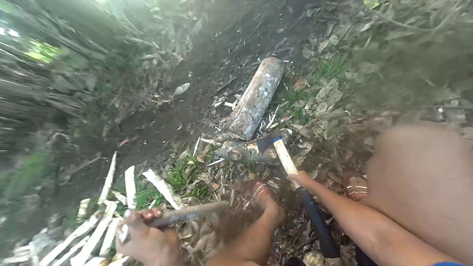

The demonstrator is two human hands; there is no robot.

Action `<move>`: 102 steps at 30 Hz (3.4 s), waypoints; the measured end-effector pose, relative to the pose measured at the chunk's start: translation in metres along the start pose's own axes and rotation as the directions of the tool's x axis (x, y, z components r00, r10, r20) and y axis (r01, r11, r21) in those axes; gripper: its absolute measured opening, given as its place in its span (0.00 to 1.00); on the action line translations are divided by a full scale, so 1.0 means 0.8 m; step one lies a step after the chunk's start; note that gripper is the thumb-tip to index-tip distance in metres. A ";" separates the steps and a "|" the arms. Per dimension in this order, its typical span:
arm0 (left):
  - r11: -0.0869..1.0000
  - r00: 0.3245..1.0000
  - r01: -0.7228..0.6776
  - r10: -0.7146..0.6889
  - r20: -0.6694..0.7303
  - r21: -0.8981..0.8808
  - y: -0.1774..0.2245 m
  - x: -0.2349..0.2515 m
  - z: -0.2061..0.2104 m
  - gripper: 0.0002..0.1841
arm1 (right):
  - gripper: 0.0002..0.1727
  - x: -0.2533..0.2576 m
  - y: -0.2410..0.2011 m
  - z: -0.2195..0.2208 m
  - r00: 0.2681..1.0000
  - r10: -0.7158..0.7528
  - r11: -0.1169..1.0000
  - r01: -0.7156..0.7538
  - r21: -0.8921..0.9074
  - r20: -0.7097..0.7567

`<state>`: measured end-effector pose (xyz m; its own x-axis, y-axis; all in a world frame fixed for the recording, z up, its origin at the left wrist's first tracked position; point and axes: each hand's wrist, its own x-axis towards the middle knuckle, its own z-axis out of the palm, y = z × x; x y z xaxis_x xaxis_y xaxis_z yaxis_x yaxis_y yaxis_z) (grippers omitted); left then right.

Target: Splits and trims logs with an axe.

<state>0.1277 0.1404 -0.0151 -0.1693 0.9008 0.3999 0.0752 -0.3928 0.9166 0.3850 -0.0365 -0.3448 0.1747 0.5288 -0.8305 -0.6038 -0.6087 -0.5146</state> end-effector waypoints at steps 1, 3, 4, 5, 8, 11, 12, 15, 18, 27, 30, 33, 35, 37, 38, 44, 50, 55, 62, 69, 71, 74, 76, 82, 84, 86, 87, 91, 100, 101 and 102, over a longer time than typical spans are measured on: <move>1.000 0.998 -0.003 0.003 0.060 -0.010 -0.011 0.014 0.016 0.09 | 0.24 0.007 -0.001 -0.008 1.000 -0.008 1.000 0.008 -0.029 0.014; 0.999 0.988 -0.027 0.033 0.151 -0.041 -0.036 0.035 0.052 0.06 | 0.22 0.022 -0.004 -0.015 0.999 -0.030 0.997 0.031 -0.067 0.017; 0.998 0.985 -0.030 0.039 0.171 -0.055 -0.053 0.041 0.071 0.04 | 0.21 0.026 -0.004 -0.015 0.999 -0.042 0.996 0.042 -0.074 0.005; 0.996 0.983 -0.031 0.044 0.177 -0.079 -0.075 0.044 0.089 0.04 | 0.19 0.027 -0.003 -0.014 0.999 -0.054 0.996 0.053 -0.072 -0.009; 0.978 0.977 -0.011 0.055 0.207 -0.207 -0.157 0.041 0.140 0.03 | 0.18 0.033 -0.001 -0.015 0.998 -0.043 0.997 0.041 -0.063 -0.034; 0.957 0.975 0.044 0.022 0.221 -0.288 -0.243 0.024 0.186 0.04 | 0.16 0.046 0.002 -0.023 0.999 0.005 0.999 -0.006 -0.031 -0.034; 0.957 0.973 0.049 0.019 0.229 -0.285 -0.266 0.016 0.195 0.05 | 0.16 0.049 0.005 -0.024 0.999 0.022 1.000 -0.022 -0.018 -0.029; 0.969 0.980 0.006 0.043 0.193 -0.246 -0.321 -0.003 0.216 0.05 | 0.14 0.060 0.002 -0.018 0.999 0.018 1.000 -0.018 -0.010 -0.029; 0.974 0.990 -0.052 0.078 0.114 -0.219 -0.353 -0.019 0.224 0.04 | 0.13 0.060 0.007 -0.020 0.999 0.025 1.000 -0.026 -0.005 -0.031; 0.970 0.998 -0.049 0.055 0.021 -0.239 -0.344 -0.010 0.237 0.07 | 0.13 0.066 0.002 -0.024 0.999 0.022 1.000 -0.023 0.019 0.023; 0.964 0.993 -0.067 0.090 0.079 -0.256 -0.342 -0.023 0.247 0.07 | 0.12 0.068 0.000 -0.025 0.999 0.013 1.000 -0.013 0.012 0.032; 0.973 0.988 -0.049 0.080 0.134 -0.224 -0.349 -0.038 0.255 0.06 | 0.11 0.070 0.001 -0.026 0.999 0.007 1.000 -0.007 0.019 0.032; 0.974 0.985 -0.054 0.089 0.150 -0.220 -0.353 -0.036 0.258 0.06 | 0.11 0.069 0.003 -0.025 1.000 0.002 1.000 -0.002 0.023 0.030; 0.975 0.985 -0.045 0.079 0.154 -0.215 -0.354 -0.035 0.257 0.05 | 0.12 0.064 0.002 -0.024 1.000 0.006 1.000 -0.006 0.015 0.005; 0.976 0.984 -0.044 0.079 0.159 -0.215 -0.353 -0.036 0.256 0.05 | 0.12 0.060 -0.002 -0.020 1.000 0.005 1.000 -0.005 0.007 -0.011; 0.959 0.977 -0.067 0.119 0.179 -0.276 -0.347 -0.058 0.255 0.05 | 0.16 0.024 -0.031 0.001 0.986 -0.112 0.980 0.088 -0.179 -0.127; 0.953 0.982 -0.061 0.112 0.155 -0.298 -0.347 -0.058 0.255 0.06 | 0.26 -0.011 -0.068 -0.006 0.924 -0.369 0.680 0.191 -0.708 -0.105; 0.962 0.991 -0.045 0.078 0.113 -0.270 -0.351 -0.062 0.232 0.06 | 0.30 -0.051 -0.073 0.006 0.842 -0.540 0.522 0.321 -0.790 -0.014; 0.952 0.990 -0.058 0.093 0.103 -0.299 -0.346 -0.074 0.229 0.05 | 0.30 -0.052 -0.073 0.013 0.874 -0.485 0.490 0.281 -0.825 0.010; 0.965 0.994 -0.076 0.094 0.060 -0.252 -0.350 -0.075 0.227 0.04 | 0.28 -0.043 -0.062 0.015 0.838 -0.541 0.514 0.254 -0.820 -0.079; 0.977 0.998 -0.058 0.062 0.016 -0.206 -0.358 -0.062 0.222 0.03 | 0.28 -0.047 -0.059 0.009 0.823 -0.562 0.508 0.267 -0.819 -0.080; 0.980 0.999 -0.024 0.032 0.036 -0.199 -0.360 -0.053 0.214 0.03 | 0.30 -0.062 -0.056 -0.001 0.840 -0.534 0.514 0.235 -0.825 -0.093; 0.972 1.000 -0.009 0.009 -0.002 -0.233 -0.361 -0.048 0.219 0.04 | 0.30 -0.059 -0.065 -0.006 0.839 -0.542 0.476 0.248 -0.844 -0.059; 0.944 0.991 -0.100 0.121 0.050 -0.316 -0.356 -0.062 0.240 0.05 | 0.29 -0.033 -0.061 -0.016 0.929 -0.368 0.473 0.146 -0.869 -0.043; 0.943 0.992 -0.104 0.122 0.037 -0.317 -0.356 -0.060 0.242 0.06 | 0.28 -0.035 -0.065 -0.016 0.929 -0.368 0.482 0.151 -0.863 -0.043; 0.955 0.995 -0.095 0.102 0.011 -0.280 -0.357 -0.059 0.241 0.05 | 0.27 -0.044 -0.071 -0.012 0.913 -0.408 0.476 0.183 -0.860 -0.032; 0.960 0.996 -0.089 0.093 0.003 -0.264 -0.356 -0.058 0.241 0.05 | 0.27 -0.049 -0.075 -0.008 0.894 -0.448 0.465 0.215 -0.859 -0.019; 0.972 0.994 -0.108 0.107 -0.018 -0.208 -0.355 -0.064 0.242 0.04 | 0.25 -0.075 -0.088 0.009 0.749 -0.662 0.392 0.378 -0.839 0.027; 0.968 0.993 -0.120 0.113 -0.044 -0.222 -0.361 -0.065 0.244 0.03 | 0.31 -0.037 -0.084 -0.003 0.942 -0.335 0.440 0.137 -0.888 -0.020; 0.972 0.993 -0.109 0.097 -0.065 -0.207 -0.362 -0.061 0.244 0.03 | 0.30 -0.038 -0.089 -0.001 0.941 -0.339 0.433 0.143 -0.890 -0.014; 0.978 0.994 -0.092 0.078 -0.078 -0.188 -0.363 -0.059 0.242 0.03 | 0.29 -0.044 -0.093 0.001 0.935 -0.354 0.426 0.156 -0.891 -0.006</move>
<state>0.3039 0.2475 -0.3005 -0.2387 0.8502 0.4692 -0.0954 -0.5014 0.8600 0.4233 -0.0095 -0.2775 0.3815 0.7066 -0.5960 0.4627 -0.7041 -0.5387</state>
